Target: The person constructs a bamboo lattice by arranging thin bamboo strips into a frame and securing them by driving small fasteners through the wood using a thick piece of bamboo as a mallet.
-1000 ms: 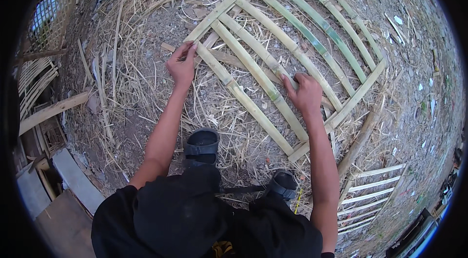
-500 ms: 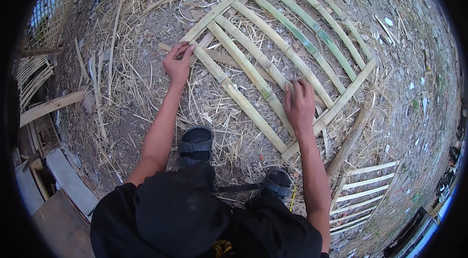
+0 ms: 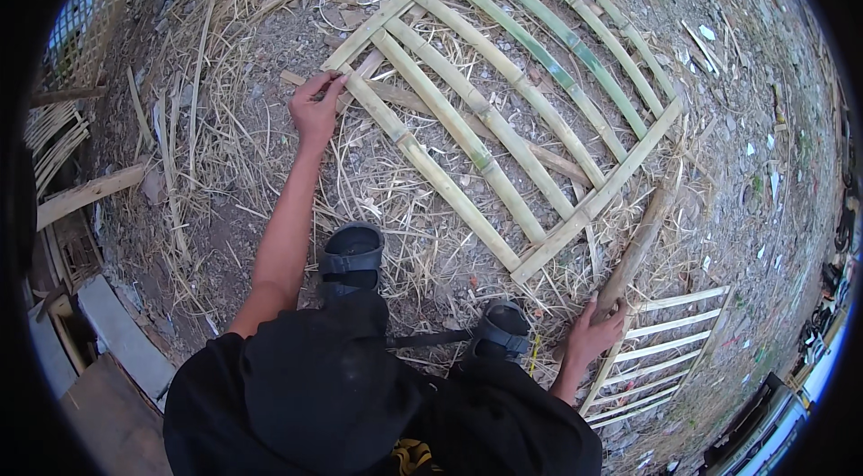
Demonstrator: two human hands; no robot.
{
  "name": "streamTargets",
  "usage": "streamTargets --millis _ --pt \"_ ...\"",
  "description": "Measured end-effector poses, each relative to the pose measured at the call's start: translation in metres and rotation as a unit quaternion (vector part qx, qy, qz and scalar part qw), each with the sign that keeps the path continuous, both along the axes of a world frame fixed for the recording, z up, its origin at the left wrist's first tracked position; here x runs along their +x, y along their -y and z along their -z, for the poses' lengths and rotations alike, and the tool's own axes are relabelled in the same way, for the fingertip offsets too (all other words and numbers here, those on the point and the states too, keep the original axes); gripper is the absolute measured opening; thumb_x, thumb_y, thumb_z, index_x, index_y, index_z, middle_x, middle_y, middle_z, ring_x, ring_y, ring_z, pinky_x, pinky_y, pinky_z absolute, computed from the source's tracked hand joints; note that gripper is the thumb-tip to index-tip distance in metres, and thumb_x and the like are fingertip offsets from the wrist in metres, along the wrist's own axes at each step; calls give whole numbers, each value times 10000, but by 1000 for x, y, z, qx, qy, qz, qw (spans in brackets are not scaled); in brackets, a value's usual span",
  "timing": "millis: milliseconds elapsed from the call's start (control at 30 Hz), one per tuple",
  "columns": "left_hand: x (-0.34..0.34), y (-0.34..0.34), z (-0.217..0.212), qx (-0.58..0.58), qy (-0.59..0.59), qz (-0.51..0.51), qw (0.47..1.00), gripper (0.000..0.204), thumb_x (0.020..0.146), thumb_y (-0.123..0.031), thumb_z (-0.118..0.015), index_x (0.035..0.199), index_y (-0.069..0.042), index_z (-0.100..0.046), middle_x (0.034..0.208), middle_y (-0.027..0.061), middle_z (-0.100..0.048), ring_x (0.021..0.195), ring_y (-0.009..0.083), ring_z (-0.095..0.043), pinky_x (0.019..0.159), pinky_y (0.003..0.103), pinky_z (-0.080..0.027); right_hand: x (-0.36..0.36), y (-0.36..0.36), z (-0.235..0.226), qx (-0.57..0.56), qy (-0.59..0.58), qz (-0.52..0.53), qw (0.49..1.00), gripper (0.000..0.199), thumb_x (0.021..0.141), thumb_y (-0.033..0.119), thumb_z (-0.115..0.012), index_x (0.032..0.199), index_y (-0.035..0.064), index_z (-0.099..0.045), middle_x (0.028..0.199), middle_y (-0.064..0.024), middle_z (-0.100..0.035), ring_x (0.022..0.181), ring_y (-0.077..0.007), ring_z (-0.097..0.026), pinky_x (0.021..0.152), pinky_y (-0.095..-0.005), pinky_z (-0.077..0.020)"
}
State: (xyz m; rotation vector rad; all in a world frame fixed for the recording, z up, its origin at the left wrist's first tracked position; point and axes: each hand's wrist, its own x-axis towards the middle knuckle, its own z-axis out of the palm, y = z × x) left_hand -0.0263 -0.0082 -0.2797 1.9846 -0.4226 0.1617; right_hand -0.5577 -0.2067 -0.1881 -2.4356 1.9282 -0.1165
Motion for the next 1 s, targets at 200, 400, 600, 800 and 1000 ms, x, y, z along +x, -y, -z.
streamTargets --millis 200,400,600,800,1000 --pt "5 -6 8 -66 -83 8 994 174 850 -98 -798 979 13 -760 845 69 -745 735 114 -675 707 255 -523 -31 -13 33 40 41 53 997 645 971 406 -639 1404 -39 -465 1317 -343 -524 1221 -478 -516 1021 -563 -400" --pt "2 -33 -11 -16 -223 -4 975 183 909 -134 -754 989 29 -729 808 27 -709 702 71 -641 641 239 -505 26 -17 2 -110 -11 -60 992 550 951 292 -686 1380 -2 -507 1177 -302 -564 1111 -416 -567 1005 -506 -419" --pt "-14 -37 -44 47 -335 209 918 173 879 -100 -775 981 30 -725 906 74 -724 604 95 -640 561 244 -497 176 -23 -18 128 154 -363 910 511 871 278 -765 1267 9 -586 1194 -149 -581 1148 -335 -518 964 -470 -403" --pt "-13 -34 -45 132 -340 238 900 222 837 -120 -802 952 39 -697 971 87 -729 564 99 -630 502 275 -497 199 -39 17 77 60 -451 887 527 814 363 -808 1174 20 -635 1066 -121 -607 1041 -307 -541 933 -448 -375" --pt "-10 -38 -49 195 -297 209 911 242 858 -191 -783 934 7 -665 1082 143 -732 538 147 -661 537 329 -520 191 -35 17 118 110 -461 872 371 811 277 -787 1046 25 -650 979 -115 -603 990 -314 -529 887 -447 -381"
